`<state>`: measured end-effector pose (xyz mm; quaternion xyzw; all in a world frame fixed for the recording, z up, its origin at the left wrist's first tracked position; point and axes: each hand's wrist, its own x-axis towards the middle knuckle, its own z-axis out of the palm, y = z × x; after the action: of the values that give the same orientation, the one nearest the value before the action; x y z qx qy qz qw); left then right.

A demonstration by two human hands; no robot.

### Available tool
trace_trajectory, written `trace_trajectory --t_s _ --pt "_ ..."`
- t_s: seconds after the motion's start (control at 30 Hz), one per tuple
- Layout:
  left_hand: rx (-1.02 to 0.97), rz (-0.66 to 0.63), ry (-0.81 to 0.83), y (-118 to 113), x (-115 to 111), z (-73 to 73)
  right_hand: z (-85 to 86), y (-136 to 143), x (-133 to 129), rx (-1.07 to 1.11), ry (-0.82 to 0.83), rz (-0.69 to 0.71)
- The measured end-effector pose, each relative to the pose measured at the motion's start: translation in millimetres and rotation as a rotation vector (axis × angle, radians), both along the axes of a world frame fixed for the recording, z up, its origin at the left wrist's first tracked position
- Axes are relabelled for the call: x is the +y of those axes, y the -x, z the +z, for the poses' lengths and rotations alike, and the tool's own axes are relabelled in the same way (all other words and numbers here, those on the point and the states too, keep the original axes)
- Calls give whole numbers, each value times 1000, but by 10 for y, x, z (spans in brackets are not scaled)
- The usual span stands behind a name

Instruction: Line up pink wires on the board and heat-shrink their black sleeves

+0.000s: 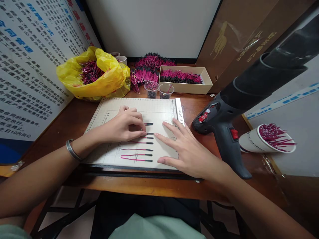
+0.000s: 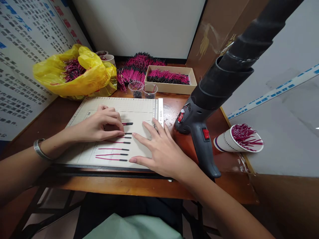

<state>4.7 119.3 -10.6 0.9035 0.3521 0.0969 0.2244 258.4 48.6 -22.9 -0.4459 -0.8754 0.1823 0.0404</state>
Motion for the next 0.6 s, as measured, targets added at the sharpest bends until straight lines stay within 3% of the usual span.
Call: trace_trajectory --t_s 0.6 --pt "-37 -13 -3 14 -4 -17 19 13 -2 -12 15 -5"
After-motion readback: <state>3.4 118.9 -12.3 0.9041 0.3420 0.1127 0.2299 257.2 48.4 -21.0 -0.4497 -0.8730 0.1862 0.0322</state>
